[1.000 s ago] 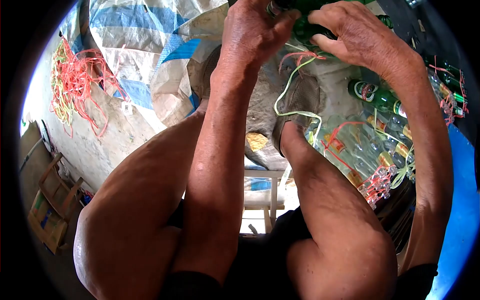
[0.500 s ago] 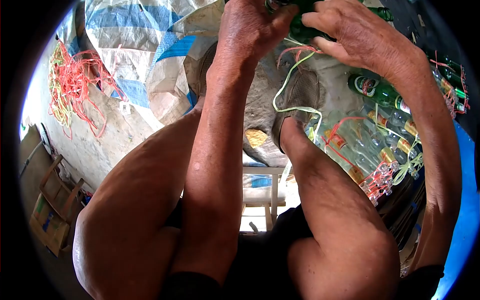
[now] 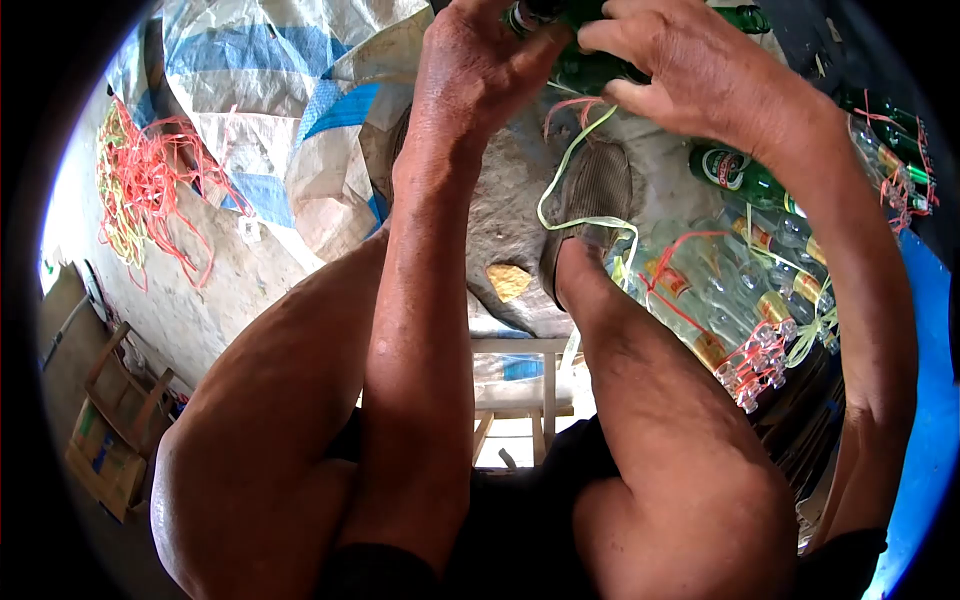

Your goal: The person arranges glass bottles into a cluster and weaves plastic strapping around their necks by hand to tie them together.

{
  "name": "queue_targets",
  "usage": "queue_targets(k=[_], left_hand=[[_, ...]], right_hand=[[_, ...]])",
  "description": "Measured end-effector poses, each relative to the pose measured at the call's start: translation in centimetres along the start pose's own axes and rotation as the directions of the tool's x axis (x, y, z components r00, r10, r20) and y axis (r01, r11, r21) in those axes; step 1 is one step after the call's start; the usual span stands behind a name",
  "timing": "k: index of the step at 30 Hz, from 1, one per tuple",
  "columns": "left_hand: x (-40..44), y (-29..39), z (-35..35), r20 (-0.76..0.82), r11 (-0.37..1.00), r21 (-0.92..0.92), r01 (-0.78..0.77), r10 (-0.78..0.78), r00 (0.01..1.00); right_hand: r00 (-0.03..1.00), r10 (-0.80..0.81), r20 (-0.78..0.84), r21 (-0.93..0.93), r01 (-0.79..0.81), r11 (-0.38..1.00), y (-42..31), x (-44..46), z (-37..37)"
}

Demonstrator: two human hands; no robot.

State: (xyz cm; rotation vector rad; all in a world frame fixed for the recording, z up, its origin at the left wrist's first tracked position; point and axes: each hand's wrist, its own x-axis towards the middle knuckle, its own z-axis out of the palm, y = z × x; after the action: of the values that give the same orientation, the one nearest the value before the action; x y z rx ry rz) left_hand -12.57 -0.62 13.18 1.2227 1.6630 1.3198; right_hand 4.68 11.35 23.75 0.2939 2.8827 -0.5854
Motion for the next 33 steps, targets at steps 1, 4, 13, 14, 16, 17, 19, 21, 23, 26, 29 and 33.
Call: queue_targets(k=[1,4,13,14,16,17,19,21,23,26,29,33], left_hand=[[-0.1,0.0,0.0,-0.001,1.000,-0.023,-0.002,0.002,1.000],[-0.3,-0.5,0.1,-0.023,0.999,-0.053,-0.012,0.011,1.000],[-0.2,-1.2,0.5,-0.035,1.000,0.015,-0.008,0.008,0.999],[-0.2,-1.3,0.6,-0.044,1.000,0.011,-0.026,0.027,0.999],[-0.2,-1.4,0.7,-0.054,0.999,0.012,-0.045,0.045,0.998],[-0.2,-1.6,0.7,-0.059,0.998,0.013,-0.055,0.056,0.997],[-0.1,-1.7,0.6,-0.062,0.998,0.014,-0.065,0.066,0.996],[-0.2,-1.7,0.6,-0.056,0.999,0.004,-0.047,0.047,0.997],[-0.1,-1.5,0.5,-0.041,1.000,-0.014,-0.005,0.004,0.999],[-0.3,-1.4,0.6,-0.048,1.000,-0.020,-0.010,0.009,0.999],[-0.5,-1.6,0.6,-0.058,1.000,-0.011,-0.011,0.010,0.998],[-0.5,-1.6,0.5,-0.044,0.999,0.039,0.018,-0.016,0.999]], right_hand=[[0.999,0.042,-0.015,-0.028,-0.042,0.999,0.0,-0.1,0.5],[0.976,0.144,-0.162,-0.188,-0.174,0.967,-0.1,-0.5,3.1],[0.959,0.110,-0.261,-0.074,-0.134,0.988,0.7,-0.6,4.9],[0.962,0.093,-0.255,-0.064,-0.113,0.992,0.8,-0.8,4.9],[0.962,0.017,-0.274,-0.088,-0.042,0.995,1.3,-0.8,4.9],[0.959,-0.022,-0.283,-0.101,-0.007,0.995,1.5,-0.8,4.9],[0.978,0.052,-0.201,-0.041,-0.061,0.997,1.0,-0.5,4.3],[0.981,0.089,-0.175,-0.016,-0.093,0.996,0.9,-0.5,4.1],[0.973,0.090,-0.213,-0.027,-0.098,0.995,0.9,-0.6,4.4],[0.953,0.053,-0.300,-0.056,-0.073,0.996,1.2,-0.7,5.2],[0.961,0.146,-0.235,-0.071,-0.167,0.983,0.0,-0.5,3.8],[0.946,0.230,-0.229,-0.119,-0.262,0.958,-0.9,-0.4,3.5]])
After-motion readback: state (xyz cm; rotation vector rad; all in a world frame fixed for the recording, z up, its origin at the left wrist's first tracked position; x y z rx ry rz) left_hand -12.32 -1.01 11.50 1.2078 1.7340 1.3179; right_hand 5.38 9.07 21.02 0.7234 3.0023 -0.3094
